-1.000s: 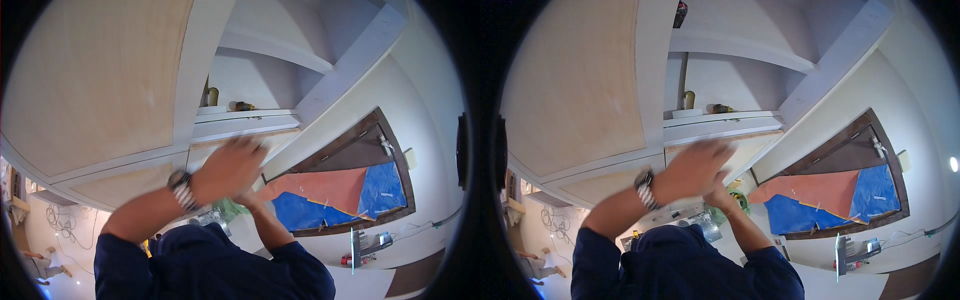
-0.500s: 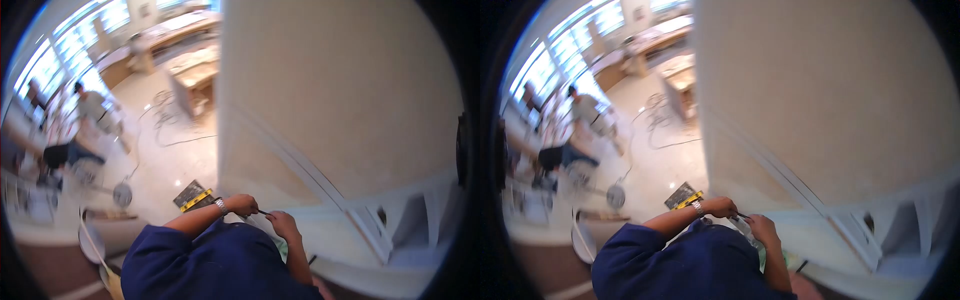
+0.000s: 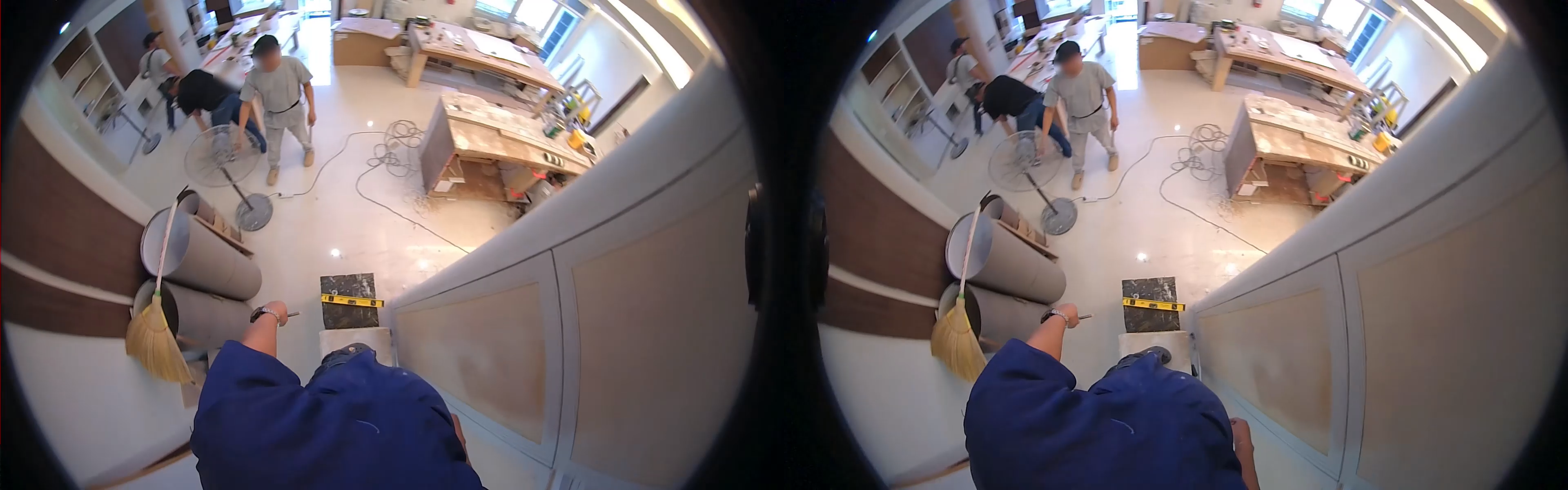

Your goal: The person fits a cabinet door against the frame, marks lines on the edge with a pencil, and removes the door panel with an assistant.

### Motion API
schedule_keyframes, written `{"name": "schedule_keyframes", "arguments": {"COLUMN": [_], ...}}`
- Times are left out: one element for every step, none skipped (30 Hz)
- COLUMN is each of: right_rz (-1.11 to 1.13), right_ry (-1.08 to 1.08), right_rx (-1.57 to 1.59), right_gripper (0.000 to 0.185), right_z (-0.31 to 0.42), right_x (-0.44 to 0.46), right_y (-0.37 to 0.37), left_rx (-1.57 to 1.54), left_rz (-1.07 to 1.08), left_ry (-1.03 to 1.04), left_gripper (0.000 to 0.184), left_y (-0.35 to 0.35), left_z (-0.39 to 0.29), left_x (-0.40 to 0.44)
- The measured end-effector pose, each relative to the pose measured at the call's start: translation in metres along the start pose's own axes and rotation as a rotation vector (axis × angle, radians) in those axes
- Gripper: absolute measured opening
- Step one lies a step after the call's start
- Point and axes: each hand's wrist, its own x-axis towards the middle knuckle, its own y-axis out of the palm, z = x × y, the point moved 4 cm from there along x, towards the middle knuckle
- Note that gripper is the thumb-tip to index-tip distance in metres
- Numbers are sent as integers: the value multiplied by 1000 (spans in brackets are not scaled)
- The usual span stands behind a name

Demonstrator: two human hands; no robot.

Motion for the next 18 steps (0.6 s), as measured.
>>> {"name": "schedule_keyframes", "arguments": {"right_rz": [42,90,138,189,159,134,109,127,140,127,112,70,28,24,18,26,30,31], "right_ry": [43,49,59,74,-5,-88,-177,-198,-220,-243,-264,-278,-294,-300,-303,-319,-335,-352], "right_rx": [25,128,231,328,146,-30,-199,-272,-340,-366,-390,-415,-438,-419,-402,-391,-383,-378], "right_gripper": [30,30,30,30,30,31,31,32,33,34,35,34,32,32,31,31,31,30], "right_z": [-44,-36,-29,-14,0,41,78,93,103,108,114,119,134,153,167,171,176,180], "right_x": [24,25,26,21,22,11,8,17,27,43,56,68,77,79,77,80,83,84], "right_y": [19,14,10,2,-13,-28,-37,-39,-42,-43,-43,-45,-46,-48,-47,-40,-34,-32], "left_rx": [-89,-135,-183,-234,-264,-291,-313,-330,-331,-328,-339,-348,-355,-363,-371,-380,-417,-425], "left_rz": [-58,-70,-77,-83,-85,-88,-95,-105,-95,-83,-86,-87,-89,-106,-123,-145,-125,-136], "left_ry": [-33,-32,-30,-32,22,73,123,175,209,247,243,242,239,213,191,170,117,79], "left_gripper": [32,32,32,31,30,29,28,27,26,26,26,26,26,26,26,26,24,23], "left_y": [12,19,30,41,52,61,67,72,73,73,73,72,73,79,85,88,90,95], "left_z": [9,8,2,-9,-24,-42,-59,-75,-90,-102,-108,-113,-112,-106,-98,-89,-78,-68], "left_x": [-1,-6,-10,-18,-29,-40,-50,-59,-72,-87,-100,-112,-119,-121,-122,-124,-128,-131]}}
